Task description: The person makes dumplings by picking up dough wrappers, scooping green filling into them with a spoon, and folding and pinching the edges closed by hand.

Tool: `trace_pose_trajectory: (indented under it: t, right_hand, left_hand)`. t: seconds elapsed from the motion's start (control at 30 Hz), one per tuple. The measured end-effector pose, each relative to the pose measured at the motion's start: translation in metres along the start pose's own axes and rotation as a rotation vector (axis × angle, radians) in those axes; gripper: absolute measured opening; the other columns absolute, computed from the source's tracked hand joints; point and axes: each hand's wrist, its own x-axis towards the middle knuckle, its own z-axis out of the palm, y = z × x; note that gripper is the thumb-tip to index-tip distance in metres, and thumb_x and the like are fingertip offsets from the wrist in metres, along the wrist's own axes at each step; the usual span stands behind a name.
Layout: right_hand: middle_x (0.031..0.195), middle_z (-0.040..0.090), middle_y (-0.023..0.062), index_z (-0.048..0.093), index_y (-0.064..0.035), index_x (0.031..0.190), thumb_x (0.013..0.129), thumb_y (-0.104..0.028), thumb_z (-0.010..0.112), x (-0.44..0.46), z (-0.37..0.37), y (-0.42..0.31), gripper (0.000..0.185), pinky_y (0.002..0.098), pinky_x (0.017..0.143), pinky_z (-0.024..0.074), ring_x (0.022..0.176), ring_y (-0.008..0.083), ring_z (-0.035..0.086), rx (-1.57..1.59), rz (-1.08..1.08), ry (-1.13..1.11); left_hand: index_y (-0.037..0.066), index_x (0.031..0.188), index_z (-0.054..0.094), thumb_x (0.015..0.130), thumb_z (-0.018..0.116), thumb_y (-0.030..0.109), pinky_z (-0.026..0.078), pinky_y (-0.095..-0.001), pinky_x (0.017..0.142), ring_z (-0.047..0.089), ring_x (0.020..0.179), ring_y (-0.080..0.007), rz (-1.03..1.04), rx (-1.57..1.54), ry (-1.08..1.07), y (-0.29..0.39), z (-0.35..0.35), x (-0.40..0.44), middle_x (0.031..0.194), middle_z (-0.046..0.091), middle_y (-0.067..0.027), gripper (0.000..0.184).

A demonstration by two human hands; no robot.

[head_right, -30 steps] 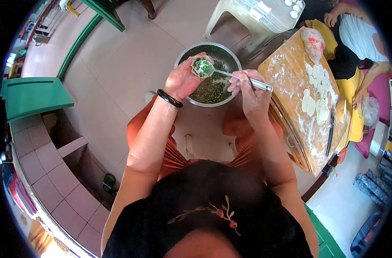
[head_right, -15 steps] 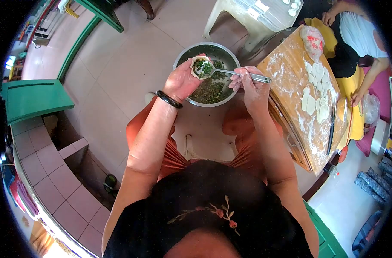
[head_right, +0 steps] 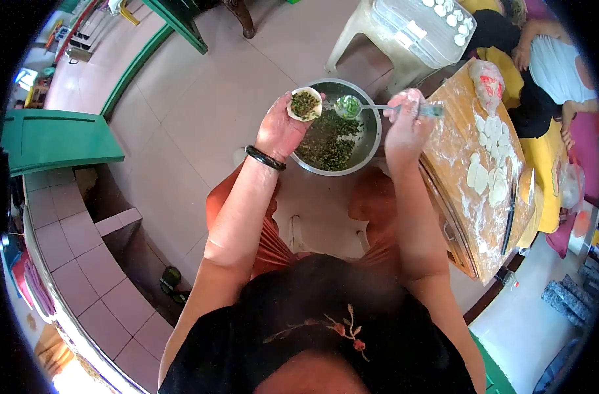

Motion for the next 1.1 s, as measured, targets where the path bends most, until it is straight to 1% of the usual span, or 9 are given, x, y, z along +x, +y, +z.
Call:
trace_pose_trajectory:
  t: [0.03, 0.2, 0.27, 0.33, 0.4, 0.57, 0.67, 0.93, 1.1]
  right_hand:
    - [0.068, 0.051, 0.0018, 0.054, -0.0028, 0.077, 0.098, -0.017, 0.043, 0.002, 0.003, 0.012, 0.027, 0.0228, 0.055, 0.0394, 0.059, 0.0093, 0.047, -0.226, -0.153, -0.022]
    - [0.087, 0.054, 0.007, 0.052, -0.0013, 0.091, 0.092, -0.001, 0.043, -0.02, 0.03, 0.045, 0.009, 0.0248, 0.061, 0.0434, 0.066, 0.0123, 0.052, 0.226, 0.038, -0.379]
    - [0.091, 0.053, 0.0076, 0.053, -0.0017, 0.093, 0.088, 0.005, 0.047, -0.027, 0.034, 0.048, 0.01, 0.0234, 0.062, 0.043, 0.067, 0.0125, 0.051, -0.208, -0.29, -0.474]
    - [0.1, 0.052, 0.0097, 0.054, -0.0039, 0.095, 0.073, 0.01, 0.059, -0.035, 0.04, 0.037, 0.027, 0.0239, 0.061, 0.0449, 0.069, 0.0171, 0.052, -0.256, -0.3, -0.473]
    - [0.101, 0.052, 0.0111, 0.054, -0.0059, 0.096, 0.069, 0.01, 0.06, -0.04, 0.043, 0.033, 0.032, 0.0265, 0.059, 0.0466, 0.068, 0.0197, 0.053, -0.226, -0.267, -0.487]
    - [0.101, 0.055, 0.0093, 0.057, -0.0093, 0.094, 0.069, -0.005, 0.075, -0.037, 0.045, 0.041, 0.031, 0.0337, 0.059, 0.0506, 0.08, 0.0261, 0.061, -0.485, -0.603, -0.478]
    - [0.1, 0.055, 0.0086, 0.059, -0.0087, 0.091, 0.069, -0.004, 0.075, -0.033, 0.046, 0.04, 0.027, 0.0326, 0.059, 0.0507, 0.08, 0.0252, 0.061, -0.503, -0.678, -0.487]
    - [0.098, 0.057, 0.0098, 0.061, -0.0062, 0.084, 0.072, -0.008, 0.074, -0.028, 0.041, 0.045, 0.018, 0.0331, 0.063, 0.0516, 0.083, 0.0259, 0.062, -0.434, -0.591, -0.535]
    - [0.097, 0.057, 0.0106, 0.066, -0.0081, 0.092, 0.07, -0.006, 0.073, -0.028, 0.039, 0.031, 0.023, 0.033, 0.063, 0.0512, 0.08, 0.0248, 0.062, -0.4, -0.565, -0.524]
  left_hand:
    - [-0.011, 0.122, 0.04, 0.1, 0.031, 0.02, 0.042, -0.0471, 0.101, 0.048, 0.118, -0.0388, -0.016, -0.017, 0.005, 0.002, -0.001, 0.001, 0.125, 0.049, -0.0274, 0.039]
    - [-0.012, 0.124, 0.039, 0.1, 0.029, 0.023, 0.037, -0.0524, 0.105, 0.044, 0.123, -0.0399, -0.067, -0.08, -0.065, 0.014, 0.002, -0.004, 0.128, 0.046, -0.0301, 0.043]
    - [-0.012, 0.125, 0.038, 0.1, 0.027, 0.024, 0.034, -0.0539, 0.106, 0.042, 0.125, -0.0394, -0.078, -0.069, -0.036, 0.017, 0.008, -0.007, 0.129, 0.044, -0.0312, 0.045]
    - [-0.012, 0.126, 0.037, 0.1, 0.027, 0.023, 0.033, -0.0545, 0.106, 0.041, 0.126, -0.039, -0.091, -0.094, -0.063, 0.019, 0.006, -0.007, 0.13, 0.044, -0.031, 0.045]
    - [-0.012, 0.128, 0.036, 0.1, 0.026, 0.023, 0.032, -0.0528, 0.107, 0.04, 0.127, -0.0386, -0.102, -0.097, -0.081, 0.02, 0.005, -0.007, 0.131, 0.043, -0.0308, 0.045]
    - [-0.01, 0.128, 0.036, 0.101, 0.025, 0.023, 0.03, -0.0474, 0.109, 0.041, 0.126, -0.0358, -0.156, -0.125, -0.086, 0.017, 0.01, -0.01, 0.132, 0.044, -0.0273, 0.044]
    - [-0.008, 0.129, 0.037, 0.101, 0.026, 0.023, 0.031, -0.0457, 0.108, 0.043, 0.123, -0.0327, -0.17, -0.122, -0.103, 0.012, 0.005, -0.01, 0.132, 0.046, -0.023, 0.043]
    - [-0.005, 0.129, 0.04, 0.101, 0.029, 0.025, 0.033, -0.0459, 0.105, 0.047, 0.119, -0.0298, -0.193, -0.067, -0.115, 0.007, 0.009, -0.008, 0.13, 0.049, -0.018, 0.042]
    - [-0.008, 0.13, 0.038, 0.099, 0.033, 0.029, 0.033, -0.0466, 0.107, 0.045, 0.123, -0.033, -0.179, -0.11, -0.151, 0.012, 0.013, -0.009, 0.132, 0.046, -0.0229, 0.048]
